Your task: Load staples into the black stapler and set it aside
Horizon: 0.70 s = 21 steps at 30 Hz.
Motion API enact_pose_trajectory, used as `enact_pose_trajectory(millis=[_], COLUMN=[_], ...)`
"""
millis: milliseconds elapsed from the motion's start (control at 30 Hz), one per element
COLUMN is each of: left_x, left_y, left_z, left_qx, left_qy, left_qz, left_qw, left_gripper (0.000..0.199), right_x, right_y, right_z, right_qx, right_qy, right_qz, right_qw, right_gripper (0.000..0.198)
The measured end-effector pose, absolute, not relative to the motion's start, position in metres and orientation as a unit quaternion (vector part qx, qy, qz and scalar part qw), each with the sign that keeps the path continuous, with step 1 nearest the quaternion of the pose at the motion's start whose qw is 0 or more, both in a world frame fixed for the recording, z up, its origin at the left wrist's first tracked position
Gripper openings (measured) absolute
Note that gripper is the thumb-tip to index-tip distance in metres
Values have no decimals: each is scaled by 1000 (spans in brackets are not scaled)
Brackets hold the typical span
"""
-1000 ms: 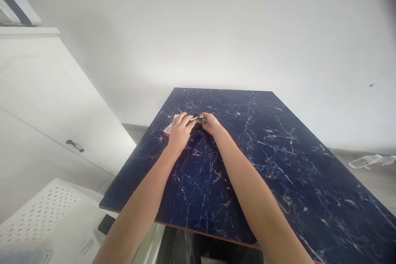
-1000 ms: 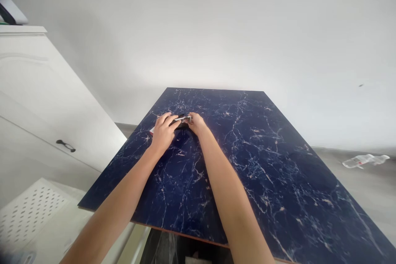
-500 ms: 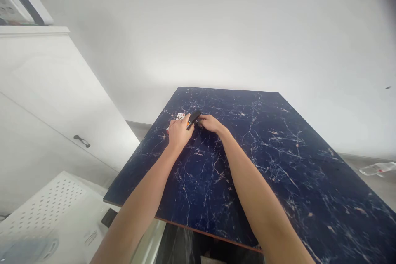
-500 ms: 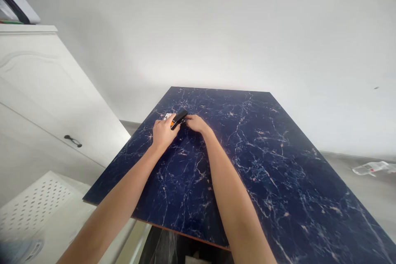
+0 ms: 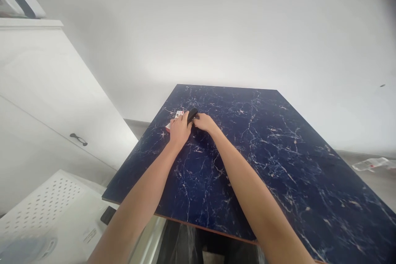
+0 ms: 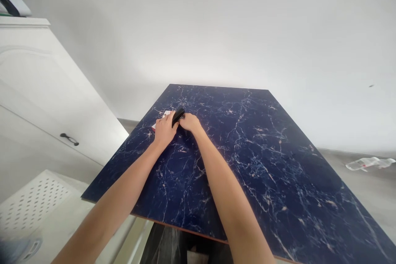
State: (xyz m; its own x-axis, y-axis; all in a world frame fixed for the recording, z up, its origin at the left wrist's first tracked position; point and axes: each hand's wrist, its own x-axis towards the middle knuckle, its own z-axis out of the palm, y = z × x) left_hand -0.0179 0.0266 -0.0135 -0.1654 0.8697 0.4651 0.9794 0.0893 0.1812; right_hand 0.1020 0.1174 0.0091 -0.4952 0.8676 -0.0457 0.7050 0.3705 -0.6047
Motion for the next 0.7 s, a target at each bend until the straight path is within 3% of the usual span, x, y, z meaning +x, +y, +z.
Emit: enact_pose_trajectory(millis=[267,433,533,700], left_x=[-35,-65,-76,-76], left_y=[16,7,3,0], left_z=[6,16,18,24], left_qx=[-631,-587,-591,-554], left_qy=[-733,-800,-801,-819], left_qz=[-225,-123,-98,-124], left_qw=[117,-13,-8,81], left_gripper=[41,43,46,40], right_x=[97,93,94,108], right_y=[105,96,100,121], right_z=[5,-1,-2,1], right_qx=[-549,-562,-552,-542], right_qy=[-799,-792,-799,-803], right_qz=[218,192,196,212], right_qw=[112,144,135,130], right_gripper=[50,67,63,40])
